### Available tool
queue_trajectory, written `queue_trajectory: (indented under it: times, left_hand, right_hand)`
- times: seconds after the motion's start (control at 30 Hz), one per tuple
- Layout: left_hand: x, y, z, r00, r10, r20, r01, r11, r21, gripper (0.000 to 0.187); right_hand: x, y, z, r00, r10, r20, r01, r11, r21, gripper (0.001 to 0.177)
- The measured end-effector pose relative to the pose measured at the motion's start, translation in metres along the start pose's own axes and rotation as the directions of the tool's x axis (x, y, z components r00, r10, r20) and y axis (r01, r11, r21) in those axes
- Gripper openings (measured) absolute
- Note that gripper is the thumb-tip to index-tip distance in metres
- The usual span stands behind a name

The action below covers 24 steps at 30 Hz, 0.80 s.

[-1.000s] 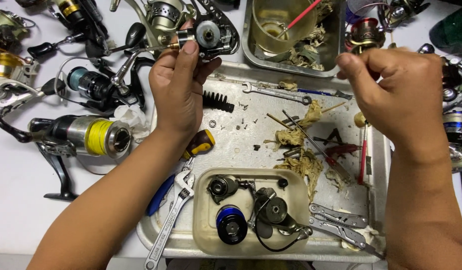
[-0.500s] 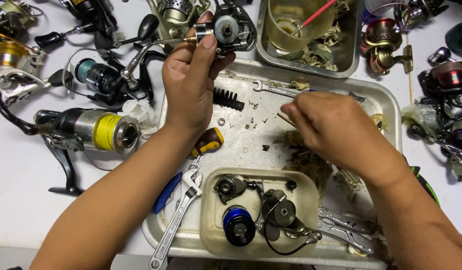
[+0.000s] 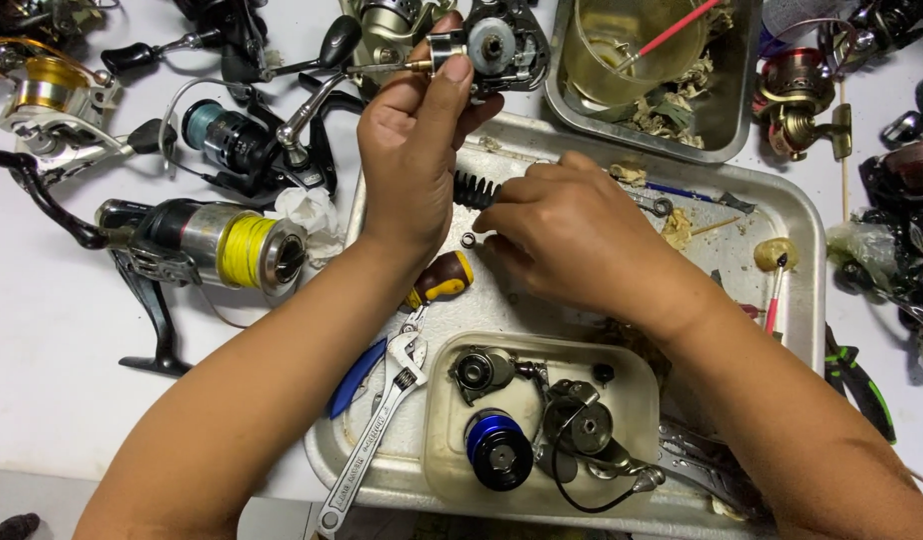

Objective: The person disassembles a fishing reel, removes small internal components, and cleans them using a brush and liquid in a container. They then reassemble the reel parts on a tray surrounded by other fishing reels and tools.

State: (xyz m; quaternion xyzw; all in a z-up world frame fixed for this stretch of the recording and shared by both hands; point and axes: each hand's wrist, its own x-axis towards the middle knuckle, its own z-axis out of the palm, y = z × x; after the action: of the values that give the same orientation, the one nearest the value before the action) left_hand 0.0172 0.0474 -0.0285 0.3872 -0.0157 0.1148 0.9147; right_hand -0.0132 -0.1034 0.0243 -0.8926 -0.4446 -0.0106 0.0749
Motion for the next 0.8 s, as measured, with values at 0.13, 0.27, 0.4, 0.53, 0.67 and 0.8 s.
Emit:
queue_trajectory:
  times: [0.13, 0.27, 0.4, 0.53, 0.67, 0.8]
  left_hand:
    - [0.001, -0.001, 0.0, 1.0, 0.004, -0.026, -0.004, 1.0, 0.023, 0.04]
    - [0.0, 0.002, 0.003, 0.999, 0.035, -0.006, -0.035, 0.999, 0.015, 0.025]
    - [0.0, 0.006, 0.006, 0.998, 0.057, 0.014, -0.057, 0.998, 0.015, 0.017]
    - [0.0, 0.006, 0.004, 0.998, 0.045, 0.035, -0.045, 0.999, 0.01, 0.02]
    - [0.0, 0.007, 0.003, 1.0, 0.003, 0.02, -0.002, 1.0, -0.018, 0.018]
    - [0.0, 0.007, 0.004, 0.999, -0.037, 0.002, 0.037, 0.998, -0.05, 0.018]
  right_hand:
    - [0.003, -0.014, -0.014, 0.997, 0.022, 0.078, -0.026, 0.998, 0.061, 0.015]
    - [-0.007, -0.034, -0.037, 0.992, -0.053, 0.115, 0.028, 0.977, 0.213, 0.008]
    - [-0.019, -0.049, -0.04, 0.948, -0.132, 0.29, 0.026, 0.939, 0.342, 0.02]
    - [-0.032, -0.07, -0.038, 0.964, -0.117, 0.24, 0.124, 0.992, -0.014, 0.014]
    - [-0.033, -0.079, -0.044, 0.964, -0.214, 0.155, 0.211, 0.977, 0.038, 0.011]
    - [-0.035, -0.082, -0.028, 0.907, -0.118, 0.405, 0.123, 0.992, 0.014, 0.01]
